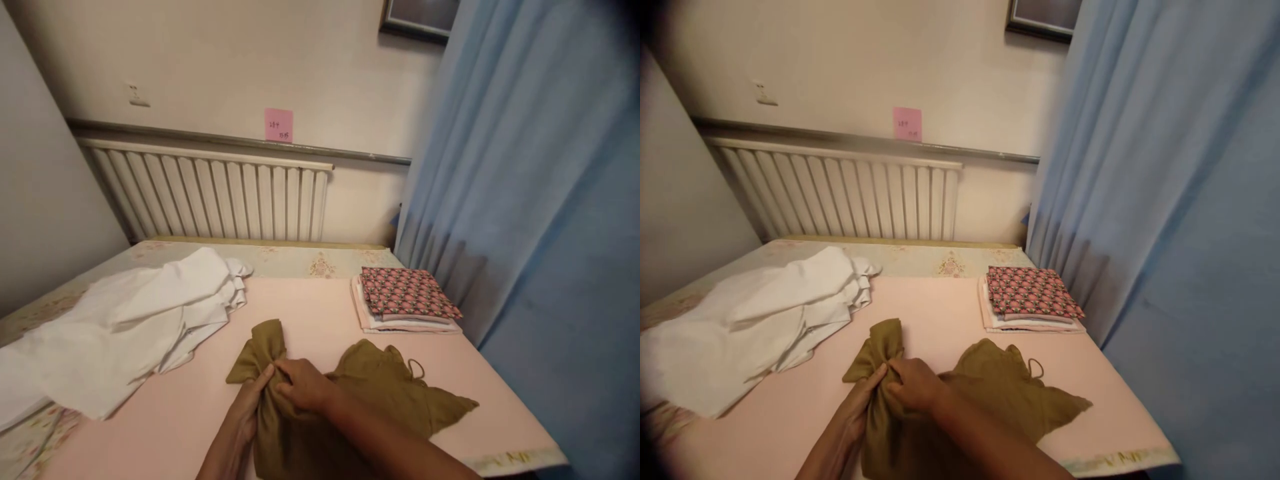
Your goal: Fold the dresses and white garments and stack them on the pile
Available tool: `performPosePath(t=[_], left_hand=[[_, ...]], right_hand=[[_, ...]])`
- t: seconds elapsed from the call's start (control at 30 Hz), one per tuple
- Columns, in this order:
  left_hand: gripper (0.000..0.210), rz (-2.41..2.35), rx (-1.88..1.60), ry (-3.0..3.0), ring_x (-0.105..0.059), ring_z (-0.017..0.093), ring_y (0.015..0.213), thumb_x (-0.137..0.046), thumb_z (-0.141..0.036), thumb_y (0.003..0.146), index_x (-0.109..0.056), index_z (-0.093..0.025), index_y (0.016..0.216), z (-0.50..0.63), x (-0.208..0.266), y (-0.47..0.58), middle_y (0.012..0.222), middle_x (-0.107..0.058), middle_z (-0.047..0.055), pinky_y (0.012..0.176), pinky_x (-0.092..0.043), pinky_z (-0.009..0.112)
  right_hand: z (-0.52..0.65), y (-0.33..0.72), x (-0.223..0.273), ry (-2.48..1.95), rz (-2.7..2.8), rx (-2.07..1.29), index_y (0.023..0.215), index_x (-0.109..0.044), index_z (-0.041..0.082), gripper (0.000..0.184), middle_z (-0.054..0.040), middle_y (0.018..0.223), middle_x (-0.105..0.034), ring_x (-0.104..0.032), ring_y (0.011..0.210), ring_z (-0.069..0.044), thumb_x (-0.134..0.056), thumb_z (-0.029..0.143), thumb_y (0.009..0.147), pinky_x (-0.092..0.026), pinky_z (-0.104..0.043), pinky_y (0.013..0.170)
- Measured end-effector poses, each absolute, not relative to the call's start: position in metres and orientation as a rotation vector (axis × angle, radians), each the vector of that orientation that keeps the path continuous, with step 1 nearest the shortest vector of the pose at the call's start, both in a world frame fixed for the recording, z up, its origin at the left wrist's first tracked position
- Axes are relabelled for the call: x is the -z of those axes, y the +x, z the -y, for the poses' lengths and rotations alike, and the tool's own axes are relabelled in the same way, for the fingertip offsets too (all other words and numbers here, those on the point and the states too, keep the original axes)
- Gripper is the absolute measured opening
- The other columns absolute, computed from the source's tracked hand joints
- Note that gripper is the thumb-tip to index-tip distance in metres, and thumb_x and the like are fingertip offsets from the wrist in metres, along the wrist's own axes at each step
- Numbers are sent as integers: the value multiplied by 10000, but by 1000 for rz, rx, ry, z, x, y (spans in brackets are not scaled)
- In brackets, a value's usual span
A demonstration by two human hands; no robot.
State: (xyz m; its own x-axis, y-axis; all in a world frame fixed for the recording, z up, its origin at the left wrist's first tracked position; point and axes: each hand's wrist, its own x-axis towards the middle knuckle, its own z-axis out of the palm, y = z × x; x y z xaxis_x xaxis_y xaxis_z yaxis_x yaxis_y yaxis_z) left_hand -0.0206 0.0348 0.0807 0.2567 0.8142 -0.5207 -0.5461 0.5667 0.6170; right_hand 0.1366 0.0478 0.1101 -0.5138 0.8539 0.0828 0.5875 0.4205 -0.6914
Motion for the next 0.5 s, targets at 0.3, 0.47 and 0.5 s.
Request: performPosePath(t=[0.3,0.47,0.5], left_hand=[[796,-917,-990,409,-699,325,984,-821,-282,643,-512,-162,1366,22,-84,-14,1073,-742,123,884,-562,440],[880,-899,-984,439,-662,334,1072,-845,-270,619,-460,-161,1403,38,-92,-14,1106,-732,124,939,-536,448],[876,-885,-981,449,-654,337,1085,-843,-274,622,-461,-163,1402,41,-94,-14,1113,-729,125,948,-531,456]], right_hand=[[32,233,-127,-1445,2094,-776,1318,-531,307,445,-38,1294,-607,-558,1167,-222,-558,276,874,-403,-343,991],[21,333,-109,-1992,1996,-351,1347,-500,224,561,-108,1350,-543,-474,1237,-271,-629,249,801,-322,-399,1052],[19,348,-105,-2091,1980,-347,1380,-465,226,624,-112,1349,-539,-480,1222,-276,-650,267,785,-336,-394,1032]])
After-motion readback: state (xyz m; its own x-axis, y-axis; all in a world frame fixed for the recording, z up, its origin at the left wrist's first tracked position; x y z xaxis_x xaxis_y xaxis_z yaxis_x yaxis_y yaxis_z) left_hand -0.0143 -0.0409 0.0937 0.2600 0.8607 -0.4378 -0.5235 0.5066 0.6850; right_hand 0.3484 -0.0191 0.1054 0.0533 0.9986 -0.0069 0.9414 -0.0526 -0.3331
